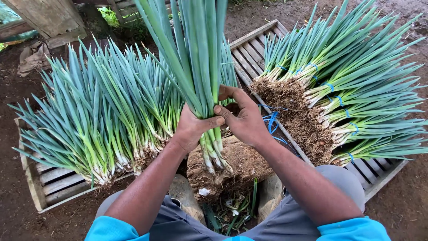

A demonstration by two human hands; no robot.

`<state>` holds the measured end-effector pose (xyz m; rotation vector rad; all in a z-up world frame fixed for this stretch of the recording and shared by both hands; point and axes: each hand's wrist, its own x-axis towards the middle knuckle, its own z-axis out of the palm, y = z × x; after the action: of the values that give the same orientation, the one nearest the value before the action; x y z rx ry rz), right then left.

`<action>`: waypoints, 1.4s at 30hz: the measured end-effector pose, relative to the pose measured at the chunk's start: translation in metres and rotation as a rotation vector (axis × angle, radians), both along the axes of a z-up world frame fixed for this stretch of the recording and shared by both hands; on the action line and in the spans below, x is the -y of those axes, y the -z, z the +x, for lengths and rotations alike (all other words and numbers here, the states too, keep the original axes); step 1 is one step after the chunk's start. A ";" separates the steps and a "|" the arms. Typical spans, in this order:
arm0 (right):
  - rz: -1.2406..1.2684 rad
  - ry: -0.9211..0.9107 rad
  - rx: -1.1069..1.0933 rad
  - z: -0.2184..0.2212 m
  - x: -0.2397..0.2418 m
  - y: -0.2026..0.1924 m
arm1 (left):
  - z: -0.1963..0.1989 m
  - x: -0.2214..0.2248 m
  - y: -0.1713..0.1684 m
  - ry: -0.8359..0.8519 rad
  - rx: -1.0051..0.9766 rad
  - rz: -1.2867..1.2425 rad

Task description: Bundling green onions together and tying them with blue plastic string

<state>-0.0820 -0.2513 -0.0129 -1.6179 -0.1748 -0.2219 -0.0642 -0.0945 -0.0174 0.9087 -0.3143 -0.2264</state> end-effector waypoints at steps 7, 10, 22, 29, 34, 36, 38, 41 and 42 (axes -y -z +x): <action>0.025 0.005 -0.013 -0.004 0.000 -0.005 | 0.002 0.000 -0.016 0.093 0.082 0.043; -0.027 0.023 -0.021 -0.003 0.004 0.000 | 0.006 -0.001 -0.003 0.096 0.065 0.053; -0.089 -0.122 0.015 0.000 -0.006 -0.017 | 0.009 -0.023 -0.030 -0.104 -0.074 0.727; -0.313 -0.062 -0.074 0.046 -0.005 0.039 | 0.031 -0.068 -0.044 -0.446 -0.064 0.246; -0.644 0.036 -0.349 0.086 0.013 0.190 | 0.054 -0.118 -0.033 -0.559 -0.180 -0.102; -0.691 0.005 -0.524 0.091 0.009 0.234 | 0.044 -0.121 -0.059 -0.525 -0.281 -0.222; -0.730 -0.040 -0.571 0.085 -0.009 0.241 | 0.061 -0.135 -0.035 -0.578 -0.303 -0.204; -0.787 -0.098 -0.626 0.082 -0.035 0.281 | 0.070 -0.142 -0.022 -0.654 -0.291 -0.142; -0.809 -0.115 -0.634 0.082 -0.044 0.299 | 0.071 -0.142 -0.021 -0.680 -0.258 -0.101</action>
<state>0.0003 -0.2075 -0.3122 -2.3809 0.1588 0.5201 0.0064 0.0472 0.0033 0.8282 0.2274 0.2973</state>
